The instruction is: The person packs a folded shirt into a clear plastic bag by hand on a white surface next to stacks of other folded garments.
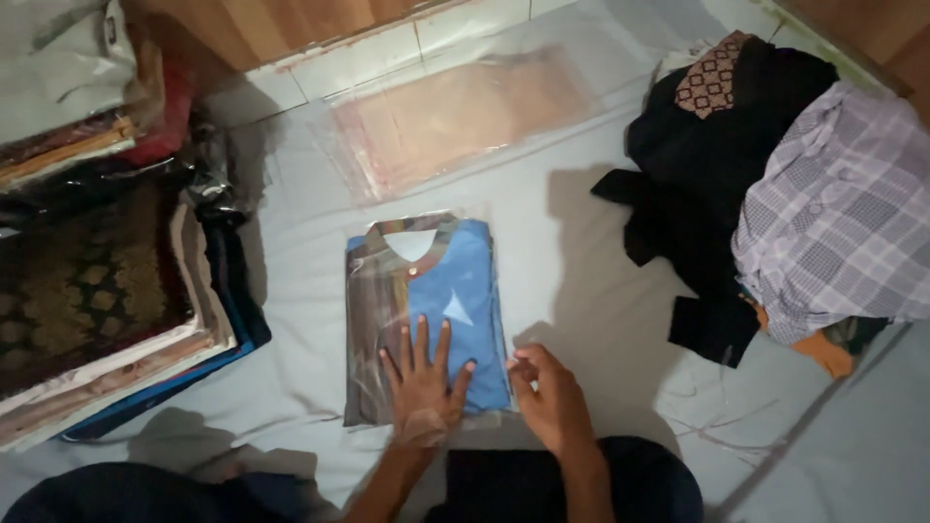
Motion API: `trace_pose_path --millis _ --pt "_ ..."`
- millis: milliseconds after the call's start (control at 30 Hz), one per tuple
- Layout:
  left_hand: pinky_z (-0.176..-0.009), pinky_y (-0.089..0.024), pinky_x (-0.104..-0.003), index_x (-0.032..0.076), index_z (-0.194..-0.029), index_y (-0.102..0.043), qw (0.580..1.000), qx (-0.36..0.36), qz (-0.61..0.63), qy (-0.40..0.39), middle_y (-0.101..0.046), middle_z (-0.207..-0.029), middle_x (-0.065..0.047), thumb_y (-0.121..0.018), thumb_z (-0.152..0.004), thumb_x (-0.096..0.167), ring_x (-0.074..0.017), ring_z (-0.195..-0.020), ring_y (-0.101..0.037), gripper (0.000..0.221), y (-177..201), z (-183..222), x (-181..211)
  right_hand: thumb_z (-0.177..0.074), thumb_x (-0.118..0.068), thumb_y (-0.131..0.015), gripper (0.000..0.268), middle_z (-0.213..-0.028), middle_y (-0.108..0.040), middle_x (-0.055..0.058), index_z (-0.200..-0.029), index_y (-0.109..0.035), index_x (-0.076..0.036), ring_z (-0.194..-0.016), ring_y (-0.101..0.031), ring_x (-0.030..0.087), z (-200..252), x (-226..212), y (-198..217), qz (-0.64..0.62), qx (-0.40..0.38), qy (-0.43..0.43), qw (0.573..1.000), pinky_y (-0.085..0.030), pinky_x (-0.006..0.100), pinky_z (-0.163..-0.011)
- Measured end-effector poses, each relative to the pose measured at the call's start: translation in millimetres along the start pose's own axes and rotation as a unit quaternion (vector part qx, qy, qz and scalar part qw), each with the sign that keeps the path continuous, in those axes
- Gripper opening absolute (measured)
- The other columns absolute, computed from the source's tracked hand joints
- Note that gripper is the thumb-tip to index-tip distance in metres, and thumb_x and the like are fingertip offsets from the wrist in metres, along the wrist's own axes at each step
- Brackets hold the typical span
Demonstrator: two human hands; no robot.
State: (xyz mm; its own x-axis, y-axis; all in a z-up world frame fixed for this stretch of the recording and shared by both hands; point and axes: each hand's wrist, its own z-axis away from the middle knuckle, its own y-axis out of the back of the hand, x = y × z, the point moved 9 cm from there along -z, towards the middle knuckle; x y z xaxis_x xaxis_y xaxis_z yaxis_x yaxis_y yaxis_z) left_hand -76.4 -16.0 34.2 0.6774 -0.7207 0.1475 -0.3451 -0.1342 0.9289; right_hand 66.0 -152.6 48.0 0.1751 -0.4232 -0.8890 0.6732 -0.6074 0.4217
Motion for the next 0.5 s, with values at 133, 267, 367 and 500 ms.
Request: trace_pose_path --millis 133,267,367,500 --pt "-0.12 -0.012 -0.069 0.028 -0.155 -0.046 0.997 0.082 0.006 -0.014 -0.045 -0.16 -0.011 -0.034 -0.097 0.072 -0.04 -0.145 -0.04 0.073 12.7 12.5 -5.6 -0.097 -0.035 -0.058 0.024 -0.103 -0.081 0.002 -0.109 -0.072 -0.02 -0.095 -0.077 0.021 1.3 19.6 -16.6 0.128 -0.085 -0.11 0.982 -0.055 0.034 -0.085" --pt "-0.111 -0.023 -0.08 0.034 -0.163 -0.032 0.997 0.075 -0.008 -0.019 -0.03 -0.171 -0.003 -0.04 -0.09 0.082 -0.037 -0.156 -0.03 0.088 2.3 20.2 -10.4 -0.095 -0.032 -0.059 0.023 -0.083 -0.077 0.006 -0.086 -0.069 -0.014 -0.08 -0.071 0.022 -5.4 29.2 -25.2 0.15 -0.092 -0.056 0.983 -0.051 0.036 -0.079" --pt "-0.124 0.007 -0.065 0.03 -0.164 -0.029 0.993 0.105 0.006 -0.05 -0.026 -0.172 -0.006 -0.031 -0.1 0.075 -0.0348 -0.159 -0.02 0.079 26.3 15.8 -2.1 -0.094 -0.026 -0.051 0.025 -0.096 -0.08 0.002 -0.09 -0.074 -0.016 -0.091 -0.074 0.021 -2.1 18.0 -22.3 0.153 -0.106 -0.043 0.982 -0.052 0.034 -0.082" --pt "-0.123 0.007 -0.069 0.034 -0.165 -0.023 0.995 0.089 -0.006 -0.034 -0.02 -0.174 -0.004 -0.031 -0.098 0.08 -0.034 -0.161 -0.012 0.082 8.5 13.5 -5.8 -0.097 -0.02 -0.045 0.03 -0.093 -0.077 0.005 -0.084 -0.071 -0.014 -0.084 -0.069 0.021 7.8 1.2 -16.8 0.136 -0.13 -0.165 0.968 -0.049 0.035 -0.077"
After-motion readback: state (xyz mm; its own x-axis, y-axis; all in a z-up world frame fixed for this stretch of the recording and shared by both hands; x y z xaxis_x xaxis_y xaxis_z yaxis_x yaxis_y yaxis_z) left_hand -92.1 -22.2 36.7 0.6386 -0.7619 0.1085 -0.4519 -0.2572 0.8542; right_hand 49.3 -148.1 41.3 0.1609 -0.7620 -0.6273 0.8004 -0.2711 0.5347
